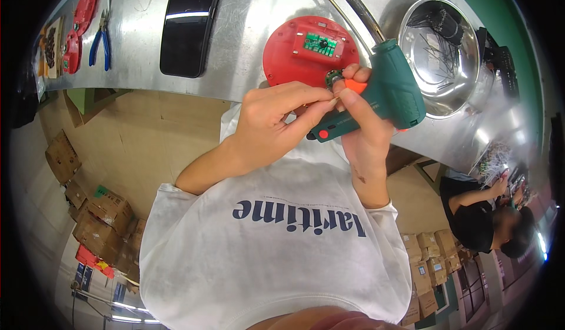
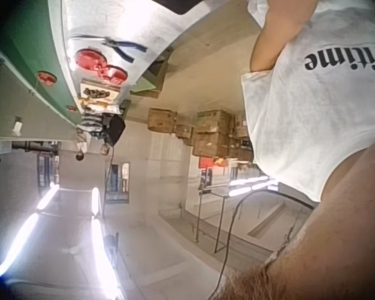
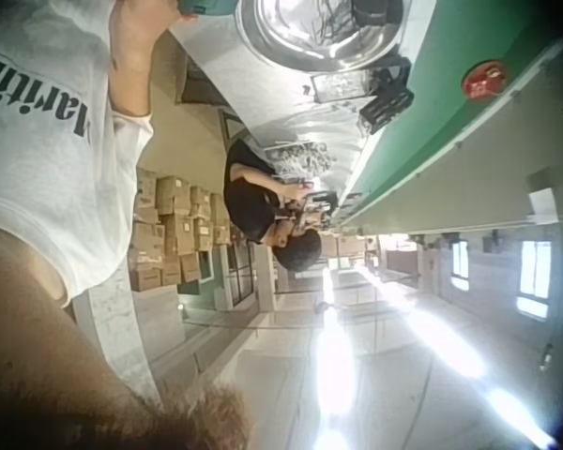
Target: Soldering electronic components and wires onto a printed circuit board.
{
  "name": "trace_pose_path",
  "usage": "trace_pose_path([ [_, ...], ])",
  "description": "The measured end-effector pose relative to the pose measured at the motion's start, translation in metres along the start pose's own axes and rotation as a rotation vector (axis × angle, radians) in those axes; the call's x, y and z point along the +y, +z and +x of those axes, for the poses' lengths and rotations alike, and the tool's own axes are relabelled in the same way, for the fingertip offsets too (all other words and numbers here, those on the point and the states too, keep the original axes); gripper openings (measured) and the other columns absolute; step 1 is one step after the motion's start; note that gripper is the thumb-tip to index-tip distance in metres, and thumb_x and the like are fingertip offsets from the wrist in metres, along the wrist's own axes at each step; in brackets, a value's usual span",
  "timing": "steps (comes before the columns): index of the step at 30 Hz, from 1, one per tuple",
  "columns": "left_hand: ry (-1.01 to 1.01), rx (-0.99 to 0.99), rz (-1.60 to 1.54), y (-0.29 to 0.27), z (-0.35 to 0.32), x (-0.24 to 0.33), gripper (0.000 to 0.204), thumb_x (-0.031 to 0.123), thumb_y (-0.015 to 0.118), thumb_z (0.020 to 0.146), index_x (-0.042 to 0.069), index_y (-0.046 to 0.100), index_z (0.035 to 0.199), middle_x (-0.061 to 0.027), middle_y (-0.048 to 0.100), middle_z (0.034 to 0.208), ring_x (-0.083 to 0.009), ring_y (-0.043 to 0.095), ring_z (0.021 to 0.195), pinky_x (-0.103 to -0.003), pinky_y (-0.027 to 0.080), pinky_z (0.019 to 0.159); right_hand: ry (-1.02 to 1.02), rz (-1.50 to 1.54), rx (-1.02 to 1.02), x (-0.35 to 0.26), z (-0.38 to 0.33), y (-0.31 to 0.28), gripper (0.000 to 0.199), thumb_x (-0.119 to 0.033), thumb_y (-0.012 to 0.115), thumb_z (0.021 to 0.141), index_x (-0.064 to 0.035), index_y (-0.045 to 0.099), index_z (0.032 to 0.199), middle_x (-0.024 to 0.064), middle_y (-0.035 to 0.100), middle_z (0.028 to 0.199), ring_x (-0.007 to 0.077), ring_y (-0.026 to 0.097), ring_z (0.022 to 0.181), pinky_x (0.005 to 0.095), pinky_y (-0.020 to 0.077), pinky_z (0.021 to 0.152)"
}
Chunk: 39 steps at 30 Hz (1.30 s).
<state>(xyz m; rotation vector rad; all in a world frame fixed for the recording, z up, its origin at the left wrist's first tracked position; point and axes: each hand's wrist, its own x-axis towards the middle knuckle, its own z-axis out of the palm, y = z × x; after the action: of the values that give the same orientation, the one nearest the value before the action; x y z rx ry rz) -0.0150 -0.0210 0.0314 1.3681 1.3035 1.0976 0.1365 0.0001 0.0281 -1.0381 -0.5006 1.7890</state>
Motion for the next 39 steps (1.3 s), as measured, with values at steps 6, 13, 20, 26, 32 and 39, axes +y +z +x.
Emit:
trace_pose_path([
  [6,0.025,0.009,0.071,0.0,0.0,0.0,0.012,-0.003,0.067,0.078,-0.002,0.067,0.09,-0.01,0.066,0.074,-0.0149,0.061,0.056,-0.024,0.046,0.05,-0.024,-0.041,-0.006,0.0,0.0,0.0,0.03,0.006,0.061,0.078,-0.0016,0.053,0.106,0.0119,0.055,0.107,0.0179,0.059,0.087,0.0274,0.046,0.072],
  [13,0.115,-0.004,0.224,0.0,-0.002,-0.002,0.013,-0.005,0.069,0.075,-0.002,0.068,0.088,-0.0089,0.068,0.075,-0.0154,0.062,0.059,-0.024,0.046,0.052,-0.206,-0.295,0.02,0.007,-0.001,-0.005,0.034,0.012,0.061,0.075,0.0001,0.053,0.107,0.0114,0.056,0.106,0.0186,0.059,0.091,0.0291,0.048,0.079],
  [20,0.181,0.073,0.241,0.002,-0.003,-0.006,0.015,-0.004,0.071,0.073,-0.001,0.068,0.088,-0.0097,0.068,0.075,-0.0181,0.063,0.059,-0.026,0.047,0.053,-0.242,-0.367,0.035,0.007,0.0,-0.007,0.037,0.014,0.061,0.074,0.0005,0.054,0.107,0.0127,0.056,0.106,0.0197,0.059,0.093,0.0303,0.0488,0.082],
  [26,0.257,0.056,0.266,0.0,-0.001,-0.015,0.012,-0.001,0.071,0.071,0.002,0.069,0.082,-0.008,0.068,0.086,-0.0208,0.061,0.066,-0.028,0.047,0.057,-0.145,-0.247,0.051,0.003,-0.001,-0.006,0.032,0.01,0.062,0.077,0.0009,0.054,0.107,0.0133,0.058,0.104,0.02,0.061,0.086,0.0284,0.0488,0.075],
  [32,0.111,0.315,0.171,0.001,0.013,-0.029,0.012,-0.005,0.07,0.071,0.0,0.07,0.082,-0.0103,0.061,0.116,-0.0187,0.054,0.101,-0.025,0.045,0.077,-0.127,-0.248,0.114,-0.013,-0.006,-0.01,0.023,-0.003,0.058,0.084,0.0029,0.051,0.106,0.0149,0.055,0.105,0.0199,0.06,0.075,0.0278,0.0458,0.065],
  [39,0.049,0.279,0.209,0.002,0.022,-0.029,0.008,0.0,0.071,0.072,0.001,0.07,0.079,-0.0101,0.06,0.12,-0.021,0.052,0.103,-0.03,0.044,0.087,-0.079,-0.421,-0.032,-0.026,-0.032,-0.052,0.026,-0.015,0.061,0.08,0.0016,0.051,0.098,0.0167,0.052,0.103,0.0204,0.055,0.069,0.028,0.0413,0.059],
])
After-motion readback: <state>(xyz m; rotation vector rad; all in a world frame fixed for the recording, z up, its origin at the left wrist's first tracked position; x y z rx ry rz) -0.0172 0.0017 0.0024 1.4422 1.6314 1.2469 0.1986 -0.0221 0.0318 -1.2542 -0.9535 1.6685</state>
